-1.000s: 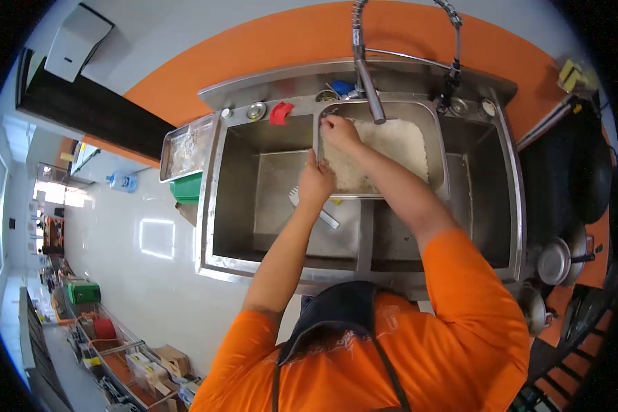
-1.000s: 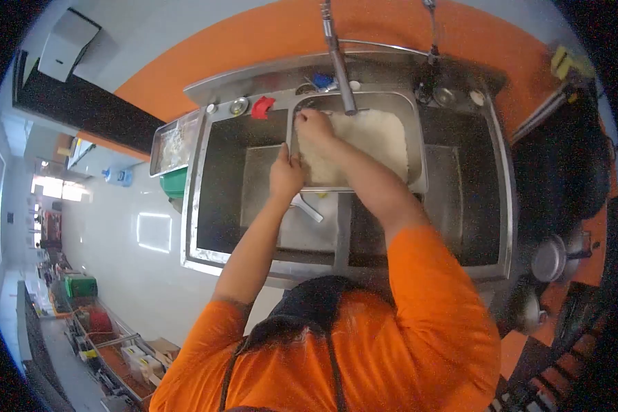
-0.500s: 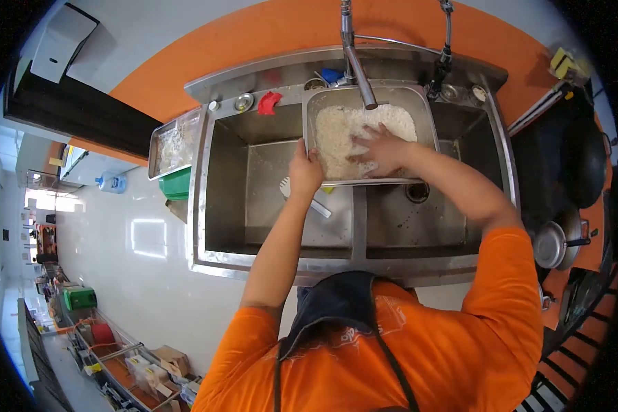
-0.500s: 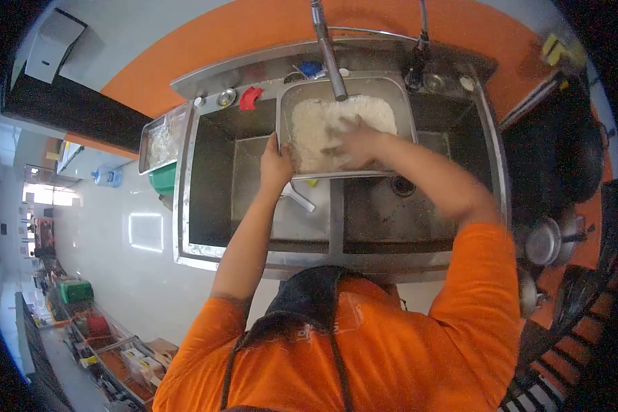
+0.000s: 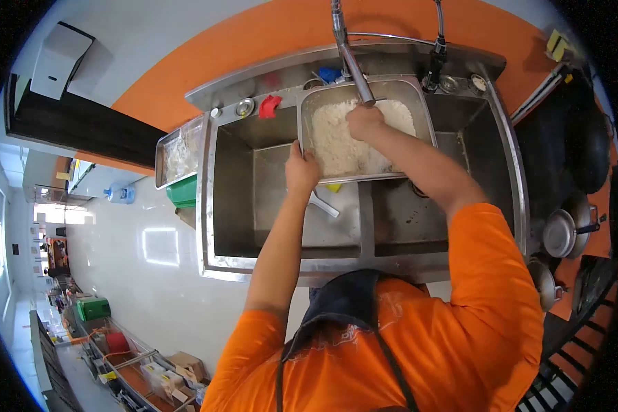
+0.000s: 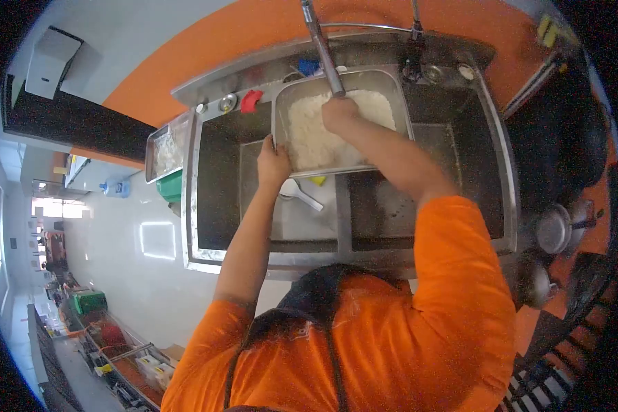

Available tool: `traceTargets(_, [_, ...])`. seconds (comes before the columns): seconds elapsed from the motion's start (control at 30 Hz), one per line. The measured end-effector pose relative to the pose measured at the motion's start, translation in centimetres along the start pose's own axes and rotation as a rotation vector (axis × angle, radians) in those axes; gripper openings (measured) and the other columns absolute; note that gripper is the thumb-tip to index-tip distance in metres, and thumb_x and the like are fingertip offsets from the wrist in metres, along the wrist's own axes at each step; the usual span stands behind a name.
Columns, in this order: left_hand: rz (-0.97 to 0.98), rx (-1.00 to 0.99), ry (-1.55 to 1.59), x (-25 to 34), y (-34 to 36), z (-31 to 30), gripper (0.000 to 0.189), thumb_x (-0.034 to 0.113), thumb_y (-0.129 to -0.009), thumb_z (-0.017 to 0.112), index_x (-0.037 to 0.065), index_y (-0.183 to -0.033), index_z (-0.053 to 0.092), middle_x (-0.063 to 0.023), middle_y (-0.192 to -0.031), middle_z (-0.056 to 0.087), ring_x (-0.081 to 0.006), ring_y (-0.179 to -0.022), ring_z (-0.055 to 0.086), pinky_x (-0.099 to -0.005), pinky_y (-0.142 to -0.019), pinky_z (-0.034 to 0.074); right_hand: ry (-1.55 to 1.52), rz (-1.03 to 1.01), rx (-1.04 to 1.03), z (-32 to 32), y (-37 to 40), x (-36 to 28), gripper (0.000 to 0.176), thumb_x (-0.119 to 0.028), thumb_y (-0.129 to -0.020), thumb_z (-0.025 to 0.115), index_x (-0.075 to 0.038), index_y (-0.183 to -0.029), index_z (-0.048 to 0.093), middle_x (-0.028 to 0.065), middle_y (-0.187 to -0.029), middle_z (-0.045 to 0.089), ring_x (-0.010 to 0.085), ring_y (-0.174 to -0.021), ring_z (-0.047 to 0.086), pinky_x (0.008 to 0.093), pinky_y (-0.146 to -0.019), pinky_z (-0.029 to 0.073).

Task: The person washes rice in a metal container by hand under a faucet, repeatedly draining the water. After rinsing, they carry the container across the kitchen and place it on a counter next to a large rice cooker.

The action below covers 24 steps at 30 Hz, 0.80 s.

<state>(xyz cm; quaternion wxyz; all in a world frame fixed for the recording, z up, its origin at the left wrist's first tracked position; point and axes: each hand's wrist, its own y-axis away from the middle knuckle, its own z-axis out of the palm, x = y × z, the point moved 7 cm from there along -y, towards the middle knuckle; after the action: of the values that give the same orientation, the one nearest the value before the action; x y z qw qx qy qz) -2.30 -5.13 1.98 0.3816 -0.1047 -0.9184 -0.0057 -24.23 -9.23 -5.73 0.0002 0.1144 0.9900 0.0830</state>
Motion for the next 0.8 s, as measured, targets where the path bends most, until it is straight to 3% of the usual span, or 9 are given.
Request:
traceTargets(0.1, [-0.061,-0.013,-0.008,-1.0,0.0,0.1,0.041,0.017,-0.085,0.047,0.000,-0.122,0.044,-0.0272,-0.102,0.058,-0.0414,-0.096,0.056,-0.0443,-0.081,0.044,-0.194,-0.091,-0.394,-9.2,6.8,1.2,0.038,-0.038,-0.080,0.055,-0.003,-0.093,0.064,0.0185,-0.090,0.064,0.0302,-0.089,0.062,0.0380,-0.074,0.050])
traceTargets(0.2, [-0.023,0.054,0.018,-3.1,-0.3,0.7,0.040,0.016,-0.085,0.047,0.001,-0.122,0.045,-0.0271,-0.101,0.058,-0.0417,-0.095,0.056,-0.0444,-0.080,0.044,-0.259,-0.191,-0.179,-7.4,5.1,4.3,0.053,-0.052,-0.080,0.051,-0.003,-0.096,0.064,0.0221,-0.093,0.062,0.0314,-0.090,0.061,0.0389,-0.081,0.048])
traceTargets(0.23, [0.003,0.085,0.035,-3.5,-0.3,0.8,0.039,0.016,-0.085,0.047,0.001,-0.121,0.045,-0.0272,-0.100,0.058,-0.0418,-0.095,0.056,-0.0444,-0.080,0.045,-0.081,-0.214,0.279,-6.6,4.7,5.4,0.058,-0.056,-0.082,0.046,-0.005,-0.103,0.062,0.0223,-0.091,0.063,0.0312,-0.091,0.060,0.0378,-0.085,0.045])
traceTargets(0.33, [0.023,0.049,0.093,-1.8,0.2,0.1,0.040,0.016,-0.085,0.047,0.000,-0.122,0.044,-0.0274,-0.101,0.058,-0.0422,-0.096,0.055,-0.0445,-0.081,0.044,-0.117,-0.032,-0.041,-2.4,2.3,5.9,0.058,-0.056,-0.082,0.046,-0.008,-0.114,0.056,0.0218,-0.092,0.063,0.0318,-0.093,0.060,0.0371,-0.085,0.045])
traceTargets(0.4, [0.027,0.010,0.073,0.3,0.6,-0.8,0.041,0.015,-0.085,0.047,-0.002,-0.123,0.044,-0.0276,-0.103,0.057,-0.0426,-0.097,0.055,-0.0445,-0.081,0.044,-0.096,0.071,0.208,-0.9,3.2,4.9,0.058,-0.055,-0.082,0.046,-0.009,-0.118,0.053,0.0217,-0.093,0.062,0.0332,-0.090,0.060,0.0376,-0.084,0.046])
traceTargets(0.47, [0.036,0.022,0.068,0.6,0.5,-0.7,0.042,0.015,-0.085,0.048,-0.003,-0.123,0.043,-0.0277,-0.104,0.057,-0.0426,-0.098,0.054,-0.0442,-0.082,0.043,-0.213,0.075,0.183,-0.9,3.1,4.1,0.060,-0.054,-0.082,0.046,-0.010,-0.122,0.051,0.0222,-0.096,0.062,0.0337,-0.091,0.060,0.0379,-0.084,0.046])
traceTargets(0.53, [0.054,0.068,0.070,-0.1,0.0,-0.2,0.043,0.016,-0.085,0.048,-0.005,-0.123,0.043,-0.0276,-0.106,0.057,-0.0423,-0.099,0.054,-0.0436,-0.084,0.043,-0.477,-0.010,-0.126,-0.9,2.9,2.6,0.062,-0.055,-0.082,0.046,-0.010,-0.124,0.048,0.0235,-0.101,0.061,0.0334,-0.094,0.059,0.0379,-0.085,0.045])
traceTargets(0.67, [-0.021,-0.032,0.071,-0.3,0.0,0.3,0.045,0.016,-0.086,0.048,-0.006,-0.124,0.041,-0.0279,-0.111,0.054,-0.0405,-0.103,0.053,-0.0411,-0.087,0.042,-0.625,-0.185,0.019,-0.3,3.6,0.0,0.055,-0.046,-0.078,0.055,-0.005,-0.114,0.055,0.0199,-0.102,0.062,0.0311,-0.096,0.059,0.0375,-0.087,0.045])
traceTargets(0.8, [-0.004,-0.013,0.150,-1.1,0.3,0.3,0.045,0.016,-0.086,0.049,-0.005,-0.125,0.041,-0.0272,-0.112,0.054,-0.0379,-0.105,0.054,-0.0395,-0.087,0.042,-0.915,-0.472,-0.308,-2.1,5.7,-5.6,0.041,-0.037,-0.075,0.062,-0.009,-0.105,0.064,0.0172,-0.114,0.055,0.0289,-0.105,0.052,0.0398,-0.089,0.042])
